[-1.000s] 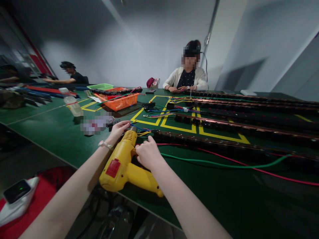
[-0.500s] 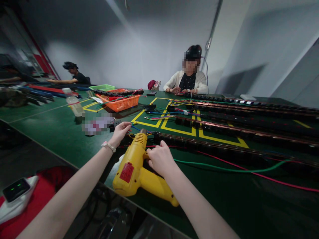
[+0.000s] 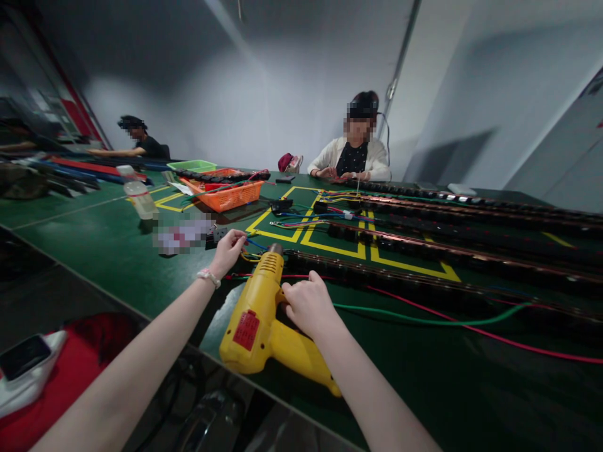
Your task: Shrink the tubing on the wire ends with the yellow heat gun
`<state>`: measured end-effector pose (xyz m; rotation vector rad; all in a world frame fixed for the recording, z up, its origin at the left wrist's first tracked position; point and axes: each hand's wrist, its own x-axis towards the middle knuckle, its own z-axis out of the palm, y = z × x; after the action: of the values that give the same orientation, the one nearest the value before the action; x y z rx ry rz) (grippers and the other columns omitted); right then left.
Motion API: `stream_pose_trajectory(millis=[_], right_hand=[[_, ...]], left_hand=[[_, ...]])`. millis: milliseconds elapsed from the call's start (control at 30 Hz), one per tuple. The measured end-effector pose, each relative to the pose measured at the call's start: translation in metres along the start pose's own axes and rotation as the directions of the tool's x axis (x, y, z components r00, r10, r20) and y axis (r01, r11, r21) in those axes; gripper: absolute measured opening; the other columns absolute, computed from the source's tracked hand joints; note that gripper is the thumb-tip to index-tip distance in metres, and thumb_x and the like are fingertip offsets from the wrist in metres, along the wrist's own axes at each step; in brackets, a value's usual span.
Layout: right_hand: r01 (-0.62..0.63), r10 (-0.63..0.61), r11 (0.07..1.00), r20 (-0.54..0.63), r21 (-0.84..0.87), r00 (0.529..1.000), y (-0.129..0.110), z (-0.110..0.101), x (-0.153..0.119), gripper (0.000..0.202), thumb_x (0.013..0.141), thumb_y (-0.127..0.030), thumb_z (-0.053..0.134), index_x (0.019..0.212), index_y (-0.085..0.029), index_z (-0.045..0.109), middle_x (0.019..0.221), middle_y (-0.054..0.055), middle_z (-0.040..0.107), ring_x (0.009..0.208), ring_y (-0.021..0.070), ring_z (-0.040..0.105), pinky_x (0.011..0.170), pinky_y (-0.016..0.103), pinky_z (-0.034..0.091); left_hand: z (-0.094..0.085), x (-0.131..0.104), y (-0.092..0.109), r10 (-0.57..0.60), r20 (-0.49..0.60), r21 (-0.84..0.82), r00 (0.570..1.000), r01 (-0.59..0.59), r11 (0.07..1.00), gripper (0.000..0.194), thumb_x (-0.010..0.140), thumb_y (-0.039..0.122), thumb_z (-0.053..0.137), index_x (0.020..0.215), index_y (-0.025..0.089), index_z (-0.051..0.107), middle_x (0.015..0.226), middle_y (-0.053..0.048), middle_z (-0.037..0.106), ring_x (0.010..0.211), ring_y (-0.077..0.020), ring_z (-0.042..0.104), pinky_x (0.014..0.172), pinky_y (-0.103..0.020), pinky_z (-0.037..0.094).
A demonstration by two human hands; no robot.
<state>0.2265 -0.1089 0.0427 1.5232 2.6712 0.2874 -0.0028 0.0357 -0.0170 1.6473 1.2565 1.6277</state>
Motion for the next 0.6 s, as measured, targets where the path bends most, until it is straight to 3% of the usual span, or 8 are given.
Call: stream_pose_trajectory(millis=[167, 367, 500, 600], right_hand=[[0.022, -0.022, 1.000, -0.005, -0.012, 1.000, -0.006, 0.001, 0.011, 0.030, 0.089, -0.042, 0.053, 0.099, -0.015, 0.060, 0.091, 0.002, 0.063, 0.084, 0.0147, 0.061, 0.085, 0.040, 0.047], [0.057, -0.057, 0.998, -0.028, -0.030, 0.998, -0.014, 0.001, 0.024, 0.030, 0.089, -0.041, 0.054, 0.101, -0.014, 0.059, 0.097, 0.004, 0.062, 0.089, 0.0156, 0.060, 0.084, 0.040, 0.048], [0.067, -0.069, 0.997, -0.040, -0.042, 0.997, -0.017, 0.001, 0.029, 0.031, 0.088, -0.041, 0.054, 0.103, -0.015, 0.059, 0.100, 0.005, 0.062, 0.091, 0.0161, 0.060, 0.085, 0.040, 0.048], [0.072, -0.075, 0.996, -0.049, -0.047, 0.996, -0.019, 0.001, 0.035, 0.030, 0.088, -0.041, 0.055, 0.103, -0.015, 0.059, 0.100, 0.005, 0.062, 0.091, 0.0162, 0.060, 0.085, 0.040, 0.048]], left_hand=[[0.007, -0.001, 0.002, -0.169, -0.106, -0.072, 0.980, 0.162, 0.984, 0.011, 0.077, 0.025, 0.058, 0.075, 0.015, 0.061, 0.065, -0.001, 0.062, 0.051, -0.0123, 0.057, 0.052, -0.023, 0.043], [0.018, -0.001, 0.005, -0.213, -0.219, -0.117, 0.952, 0.191, 0.975, 0.020, 0.075, 0.033, 0.065, 0.074, 0.013, 0.064, 0.064, -0.001, 0.062, 0.057, -0.0128, 0.056, 0.056, -0.024, 0.043], [0.020, -0.002, 0.011, -0.243, -0.217, -0.162, 0.945, 0.211, 0.964, 0.028, 0.085, 0.037, 0.059, 0.098, 0.013, 0.063, 0.092, -0.005, 0.065, 0.078, -0.0159, 0.061, 0.069, -0.030, 0.051], [0.018, -0.001, 0.012, -0.262, -0.206, -0.194, 0.943, 0.223, 0.955, 0.033, 0.090, 0.036, 0.054, 0.115, 0.015, 0.057, 0.115, -0.007, 0.058, 0.097, -0.0206, 0.059, 0.082, -0.040, 0.052]])
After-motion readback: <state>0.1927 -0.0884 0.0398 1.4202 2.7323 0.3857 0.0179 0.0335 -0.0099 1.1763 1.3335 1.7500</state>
